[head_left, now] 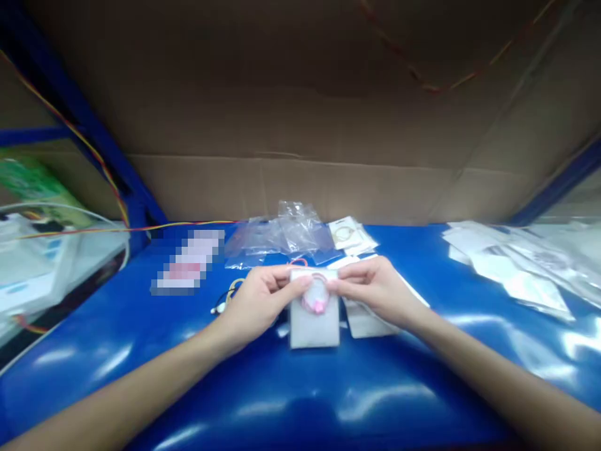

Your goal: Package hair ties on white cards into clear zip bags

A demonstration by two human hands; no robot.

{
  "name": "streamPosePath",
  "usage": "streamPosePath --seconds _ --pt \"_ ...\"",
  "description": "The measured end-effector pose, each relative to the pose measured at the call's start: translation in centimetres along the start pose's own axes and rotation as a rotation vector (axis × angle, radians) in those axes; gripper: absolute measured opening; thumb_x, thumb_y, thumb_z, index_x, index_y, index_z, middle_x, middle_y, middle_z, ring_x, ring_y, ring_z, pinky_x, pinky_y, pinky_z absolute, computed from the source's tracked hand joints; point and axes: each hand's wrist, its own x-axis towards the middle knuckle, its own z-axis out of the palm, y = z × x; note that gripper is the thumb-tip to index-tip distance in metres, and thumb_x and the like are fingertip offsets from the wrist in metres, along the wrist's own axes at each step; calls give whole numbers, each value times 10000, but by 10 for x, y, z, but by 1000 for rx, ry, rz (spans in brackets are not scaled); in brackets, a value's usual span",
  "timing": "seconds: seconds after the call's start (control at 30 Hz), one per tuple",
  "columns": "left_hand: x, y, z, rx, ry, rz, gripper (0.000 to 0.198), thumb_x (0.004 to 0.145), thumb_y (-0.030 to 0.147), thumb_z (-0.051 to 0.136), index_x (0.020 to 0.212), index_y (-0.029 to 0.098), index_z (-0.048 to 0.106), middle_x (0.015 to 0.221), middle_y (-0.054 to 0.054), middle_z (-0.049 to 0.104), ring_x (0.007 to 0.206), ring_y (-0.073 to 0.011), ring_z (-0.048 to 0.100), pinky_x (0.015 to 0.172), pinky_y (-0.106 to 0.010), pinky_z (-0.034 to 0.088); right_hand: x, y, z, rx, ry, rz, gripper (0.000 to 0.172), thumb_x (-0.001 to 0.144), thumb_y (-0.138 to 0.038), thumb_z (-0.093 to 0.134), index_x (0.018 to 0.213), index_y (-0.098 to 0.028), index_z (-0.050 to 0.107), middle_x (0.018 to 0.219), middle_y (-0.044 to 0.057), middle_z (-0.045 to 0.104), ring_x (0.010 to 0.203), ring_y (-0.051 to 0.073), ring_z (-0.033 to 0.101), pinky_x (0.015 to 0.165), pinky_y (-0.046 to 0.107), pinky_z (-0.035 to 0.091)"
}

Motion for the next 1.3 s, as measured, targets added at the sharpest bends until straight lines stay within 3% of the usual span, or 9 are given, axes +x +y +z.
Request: streamPosePath --seconds 0.17,0.3,0.4,0.5,0.57,0.63,0.77,1.0,1.3 --pt "0 0 0 35 111 74 315 831 396 792 1054 176 817 1007 -83 831 1007 -279 751 899 -365 589 0 -3 0 -27 52 31 357 838 -498 766 772 -151 811 726 43 759 649 166 635 608 271 470" --pt "3 1 -1 -76 236 97 382 841 411 789 1146 182 778 1007 -82 827 909 -249 769 853 -356 607 -2 -8 0 -101 -61 -12 255 858 -424 751 820 -179 811 791 38 783 707 185 671 631 286 502" --pt "6 0 -3 -124 283 115 449 854 434 775 1220 178 732 1046 -99 818 905 -256 772 844 -374 615 -1 -7 -1 -39 -53 27 232 851 -361 761 984 -175 797 858 52 808 751 206 731 687 307 556" --pt "7 0 -3 -74 272 162 547 911 459 701 1362 158 627 1245 -144 757 1037 -275 749 919 -403 597 6 1 -9 75 83 21 441 852 -364 771 1233 -161 679 752 32 796 673 205 753 689 317 578" --pt "5 0 -4 51 280 221 592 917 439 691 1417 148 564 1371 -163 685 1136 -280 714 980 -412 569 13 11 -21 29 270 -74 392 857 -390 768 1152 -147 683 647 15 757 631 201 744 707 322 578" --pt "2 -2 -5 297 277 294 554 913 402 699 1399 167 575 1380 -149 675 1173 -281 690 1021 -426 538 22 21 -39 -101 423 -173 308 862 -420 748 1004 -148 721 741 54 781 643 208 745 682 326 583" --pt "0 -7 -9 763 156 474 286 913 321 683 1179 220 718 1221 -97 745 1166 -295 660 1045 -458 482 35 39 -76 -396 536 -216 364 955 -445 601 1065 -133 753 986 126 808 790 251 760 724 365 594" --pt "2 -12 -11 1042 34 571 179 932 285 651 1077 253 752 1144 -76 774 1132 -306 652 1008 -493 440 43 51 -99 -681 446 -224 335 963 -405 582 990 -156 804 982 115 788 913 291 714 820 382 502" --pt "2 -8 -14 1190 29 617 182 968 304 614 1049 227 758 1134 -80 772 1121 -284 639 1024 -479 420 30 34 -84 -862 294 -351 356 1000 -435 546 1104 -169 758 969 107 659 906 251 644 781 364 492"
